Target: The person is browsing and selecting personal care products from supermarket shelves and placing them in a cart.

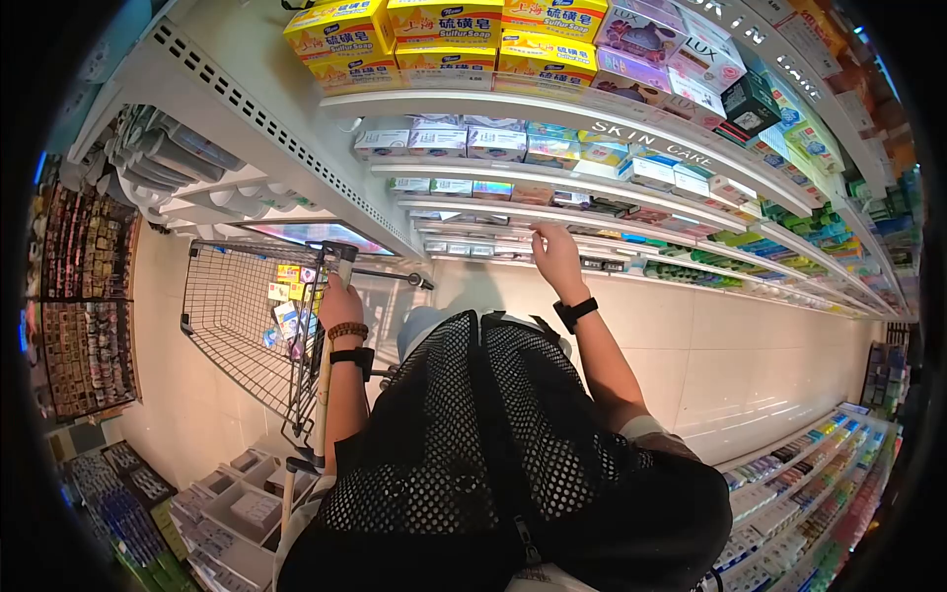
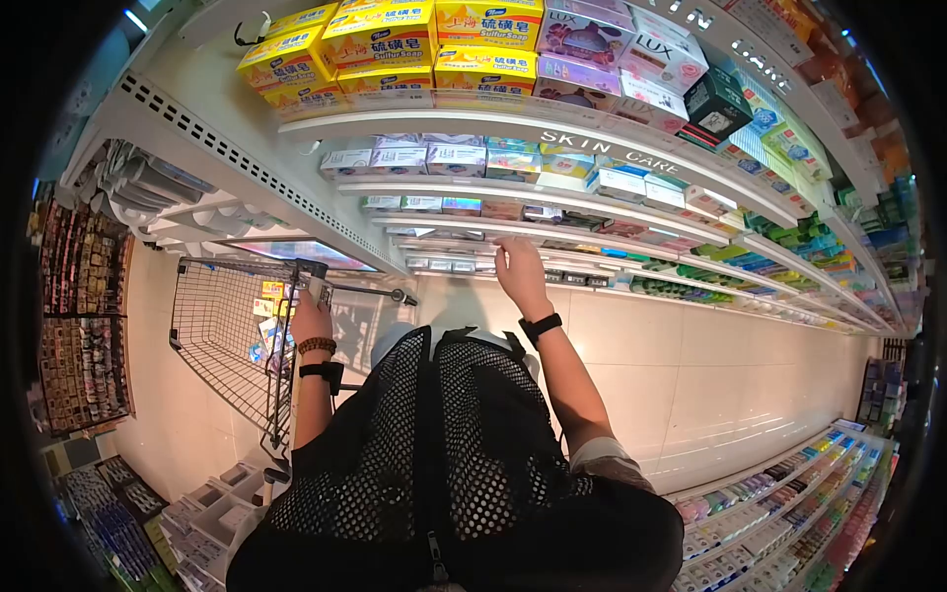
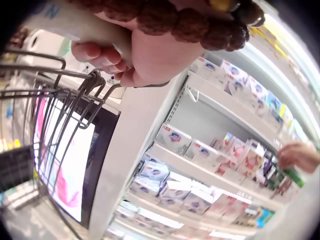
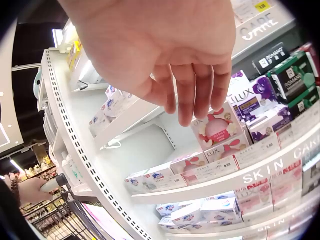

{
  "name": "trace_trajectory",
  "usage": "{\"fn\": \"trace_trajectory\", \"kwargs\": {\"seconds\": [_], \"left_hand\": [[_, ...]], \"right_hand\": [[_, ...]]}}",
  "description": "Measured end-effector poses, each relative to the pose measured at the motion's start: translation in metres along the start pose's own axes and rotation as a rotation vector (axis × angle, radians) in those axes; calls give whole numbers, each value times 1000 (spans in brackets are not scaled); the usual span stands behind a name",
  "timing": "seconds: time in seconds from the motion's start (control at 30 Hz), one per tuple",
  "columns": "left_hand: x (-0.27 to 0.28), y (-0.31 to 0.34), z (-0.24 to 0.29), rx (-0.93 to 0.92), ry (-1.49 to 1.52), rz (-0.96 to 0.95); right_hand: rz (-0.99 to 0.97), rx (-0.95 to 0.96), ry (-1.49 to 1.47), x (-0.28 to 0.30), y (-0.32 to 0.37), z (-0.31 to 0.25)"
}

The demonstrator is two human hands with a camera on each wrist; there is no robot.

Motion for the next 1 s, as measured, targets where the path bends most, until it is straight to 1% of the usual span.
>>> {"fn": "trace_trajectory", "kwargs": {"seconds": [0.03, 0.07, 0.13, 0.23, 0.33, 0.4, 0.47, 0.5, 0.57, 0.6, 0.63, 0.7, 0.73, 0.8, 0.83, 0.9, 0.97, 1.0], "left_hand": [[4, 0, 1, -13, 7, 24], [7, 1, 4, -9, 3, 23], [10, 2, 7, -2, 6, 16], [11, 5, 6, 0, 2, -4], [8, 7, 9, 21, -3, -48], [9, 10, 12, 15, -4, -42], [9, 17, 17, -9, -6, -30], [8, 18, 20, 7, -5, -36], [7, 22, 25, -17, 17, -30], [7, 23, 29, -25, 29, -33], [8, 25, 34, -23, 1, -39], [4, 26, 39, -32, 25, -47], [4, 25, 44, -31, 18, -41], [5, 22, 53, -33, 28, -49], [6, 22, 57, -32, 22, -44], [8, 29, 65, -26, 84, -100], [15, 31, 73, -41, 113, -138], [16, 36, 79, -32, 125, -148]], "right_hand": [[32, 70, 13, 1, -6, -8], [28, 74, 4, 2, -14, -15], [205, 319, -21, 7, -28, -38], [147, 295, -55, 5, -38, -59], [142, 382, -56, 3, -45, -83], [133, 431, -45, -2, -49, -101], [186, 527, 38, -8, -51, -121], [182, 532, 31, -13, -53, -129], [272, 517, 214, -21, -59, -144], [284, 494, 288, -30, -63, -145], [283, 499, 280, -37, -65, -145], [340, 468, 367, -49, -68, -147], [344, 469, 360, -52, -72, -148], [332, 494, 491, -54, -80, -145], [337, 494, 484, -53, -82, -142], [286, 591, 373, -50, -86, -139], [282, 605, 337, -41, -96, -142], [226, 622, 272, -39, -97, -141]]}}
Point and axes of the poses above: each hand's wrist, its own y-axis away from the middle knuckle, its own x-axis out of the back of the hand, z = x × y, the point moved 2 cm from there along -y, towards the middle knuckle, and after that the axes turned 15 degrees about -x, right-handed, at the moved point
